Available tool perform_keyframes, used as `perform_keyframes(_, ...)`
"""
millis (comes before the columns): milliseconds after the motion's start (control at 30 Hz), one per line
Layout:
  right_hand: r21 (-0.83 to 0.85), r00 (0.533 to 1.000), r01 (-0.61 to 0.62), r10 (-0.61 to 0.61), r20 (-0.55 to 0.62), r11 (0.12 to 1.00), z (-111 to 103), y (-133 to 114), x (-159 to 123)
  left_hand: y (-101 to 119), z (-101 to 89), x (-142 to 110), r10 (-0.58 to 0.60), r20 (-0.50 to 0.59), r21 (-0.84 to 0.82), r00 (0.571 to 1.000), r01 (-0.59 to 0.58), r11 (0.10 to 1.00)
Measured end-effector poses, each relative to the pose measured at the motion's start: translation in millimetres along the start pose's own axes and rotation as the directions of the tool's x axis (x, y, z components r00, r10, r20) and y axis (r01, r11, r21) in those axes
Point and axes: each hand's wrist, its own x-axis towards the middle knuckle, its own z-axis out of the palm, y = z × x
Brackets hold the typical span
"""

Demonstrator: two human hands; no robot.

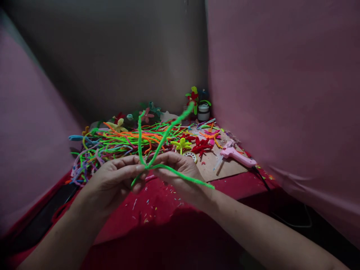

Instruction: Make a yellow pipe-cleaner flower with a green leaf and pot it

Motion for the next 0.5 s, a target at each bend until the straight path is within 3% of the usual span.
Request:
perform_keyframes(100,0.141,0.988,-0.134,0.121,0.101,0.981,-13,-2,7,3,-3.1,-1,-0.031,0.055,0.02,0.998,0.03,0.999)
perform_keyframes(167,0.175,0.948,-0.272,0.233,0.215,0.946,-22,-6,12,4,-5.2,-1,-0.061,0.096,0.04,0.994,0.057,0.998)
perform_keyframes(300,0.117,0.833,-0.412,0.322,0.45,0.904,-33,-11,17,8,-6.7,-1,-0.122,0.14,0.088,0.983,0.11,0.99)
perform_keyframes(400,0.102,0.763,-0.496,0.376,0.525,0.863,-34,-8,20,11,-5.8,-1,-0.112,0.16,0.16,0.981,0.086,0.983)
perform_keyframes(500,0.068,0.641,-0.661,0.515,0.569,0.748,-31,-4,20,12,-5.6,-1,-0.072,0.179,0.221,0.981,0.031,0.975)
